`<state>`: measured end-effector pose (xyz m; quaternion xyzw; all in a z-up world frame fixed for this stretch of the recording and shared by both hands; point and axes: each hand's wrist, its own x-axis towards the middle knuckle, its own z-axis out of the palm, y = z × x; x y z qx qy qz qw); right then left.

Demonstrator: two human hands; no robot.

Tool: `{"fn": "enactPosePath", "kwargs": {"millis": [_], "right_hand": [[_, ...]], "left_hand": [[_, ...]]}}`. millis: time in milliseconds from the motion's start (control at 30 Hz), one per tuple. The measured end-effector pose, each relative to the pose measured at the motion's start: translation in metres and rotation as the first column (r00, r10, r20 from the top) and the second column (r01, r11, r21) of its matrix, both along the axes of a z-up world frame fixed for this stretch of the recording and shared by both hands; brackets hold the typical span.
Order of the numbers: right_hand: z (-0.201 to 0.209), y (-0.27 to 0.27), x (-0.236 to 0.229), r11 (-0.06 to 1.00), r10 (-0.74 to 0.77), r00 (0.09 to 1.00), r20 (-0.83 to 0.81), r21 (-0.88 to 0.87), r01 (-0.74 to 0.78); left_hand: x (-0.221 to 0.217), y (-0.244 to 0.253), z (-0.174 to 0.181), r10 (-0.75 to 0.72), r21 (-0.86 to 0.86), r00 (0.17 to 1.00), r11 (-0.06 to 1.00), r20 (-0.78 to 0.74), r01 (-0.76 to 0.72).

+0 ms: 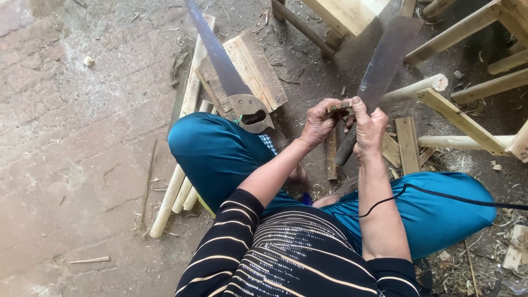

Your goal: Sawing wooden pieces to size and assembling them into a furniture frame using a hand saw and hammer.

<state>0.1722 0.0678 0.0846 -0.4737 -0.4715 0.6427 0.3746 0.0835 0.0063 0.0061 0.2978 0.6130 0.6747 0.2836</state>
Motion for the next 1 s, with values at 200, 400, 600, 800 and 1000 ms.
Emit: {"fn": "enactPosePath", "kwargs": {"millis": [200,400,600,800,1000], "right_hand": [[-0.016,0.003,0.007,0.952,-0.019,0.971,0.236,0.300,-0.054],[-0.013,0.000,0.004,0.878,-0.076,0.921,0.382,0.464,-0.120],[-0.070,0.009,0.023,0.995,-0.087,0.952,0.293,0.079,0.067],[0.002,-0.002,0.008,0.999,-0.020,0.997,0.081,0.049,0.016],[0.003,-0.008,0.009,0.993,0.021,0.998,0.056,0.115,-0.028]], "left_hand": [[0.002,-0.007,0.017,-0.061,-0.025,0.998,0.998,0.019,0.061],[0.017,-0.009,-0.007,0.007,0.018,0.996,1.000,-0.092,-0.005],[0.021,-0.025,-0.003,-0.004,0.088,0.970,0.996,-0.244,0.026],[0.004,-0.021,0.009,-0.008,0.003,0.993,1.000,-0.117,0.009],[0.004,-0.019,0.008,-0.029,-0.063,0.997,0.998,-0.070,0.024]]}}
